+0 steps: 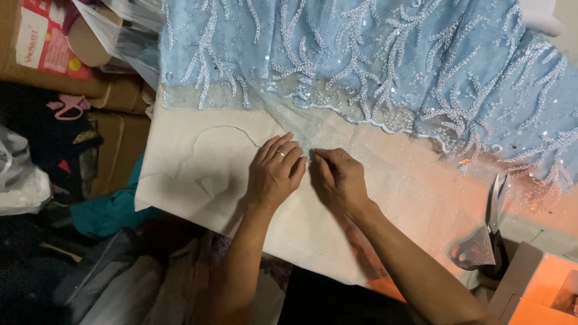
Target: Cutting a strip of light blue mesh fabric with scissors on a work table in a garment factory.
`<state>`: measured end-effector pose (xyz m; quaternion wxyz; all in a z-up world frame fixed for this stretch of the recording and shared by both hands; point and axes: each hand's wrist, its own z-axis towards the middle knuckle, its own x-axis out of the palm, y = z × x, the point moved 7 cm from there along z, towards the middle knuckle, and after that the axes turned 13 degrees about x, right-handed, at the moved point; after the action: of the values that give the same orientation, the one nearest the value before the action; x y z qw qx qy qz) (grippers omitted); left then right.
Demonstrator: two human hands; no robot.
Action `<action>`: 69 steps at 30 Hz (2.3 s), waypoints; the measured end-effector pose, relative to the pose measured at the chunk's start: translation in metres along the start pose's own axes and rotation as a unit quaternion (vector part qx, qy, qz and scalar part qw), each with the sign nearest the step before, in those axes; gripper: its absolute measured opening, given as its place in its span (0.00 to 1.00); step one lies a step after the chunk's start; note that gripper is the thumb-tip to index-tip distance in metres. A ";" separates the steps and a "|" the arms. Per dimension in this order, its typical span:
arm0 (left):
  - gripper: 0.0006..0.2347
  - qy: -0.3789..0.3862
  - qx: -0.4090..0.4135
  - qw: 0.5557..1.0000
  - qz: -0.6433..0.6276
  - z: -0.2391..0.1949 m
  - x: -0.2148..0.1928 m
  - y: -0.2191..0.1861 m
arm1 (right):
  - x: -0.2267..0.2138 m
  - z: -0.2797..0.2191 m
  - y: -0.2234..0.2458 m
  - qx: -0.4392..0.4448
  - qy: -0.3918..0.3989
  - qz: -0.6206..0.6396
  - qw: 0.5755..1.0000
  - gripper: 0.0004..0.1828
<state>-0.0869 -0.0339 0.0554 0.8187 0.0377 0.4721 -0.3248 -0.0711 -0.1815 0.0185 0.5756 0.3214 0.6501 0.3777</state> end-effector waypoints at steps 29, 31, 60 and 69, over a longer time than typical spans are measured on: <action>0.07 0.118 -0.532 0.812 -0.210 -0.024 0.054 0.065 | 0.000 -0.010 -0.006 0.074 0.032 -0.034 0.996 0.07; 0.08 0.101 -0.564 0.775 -0.265 -0.024 0.050 0.061 | 0.002 -0.011 -0.009 0.073 0.035 -0.040 0.996 0.08; 0.12 -0.105 -0.649 0.500 -0.564 -0.030 0.054 0.058 | -0.003 -0.006 0.010 0.160 0.024 0.057 0.985 0.10; 0.15 -0.141 -0.617 0.445 -0.634 -0.032 0.059 0.090 | 0.000 -0.005 0.001 0.173 0.031 0.055 0.983 0.09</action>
<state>-0.0394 0.0187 -0.0312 0.2485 -0.8329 0.3195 -0.3774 -0.0765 -0.1813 0.0200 0.4692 0.4396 0.7046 0.3002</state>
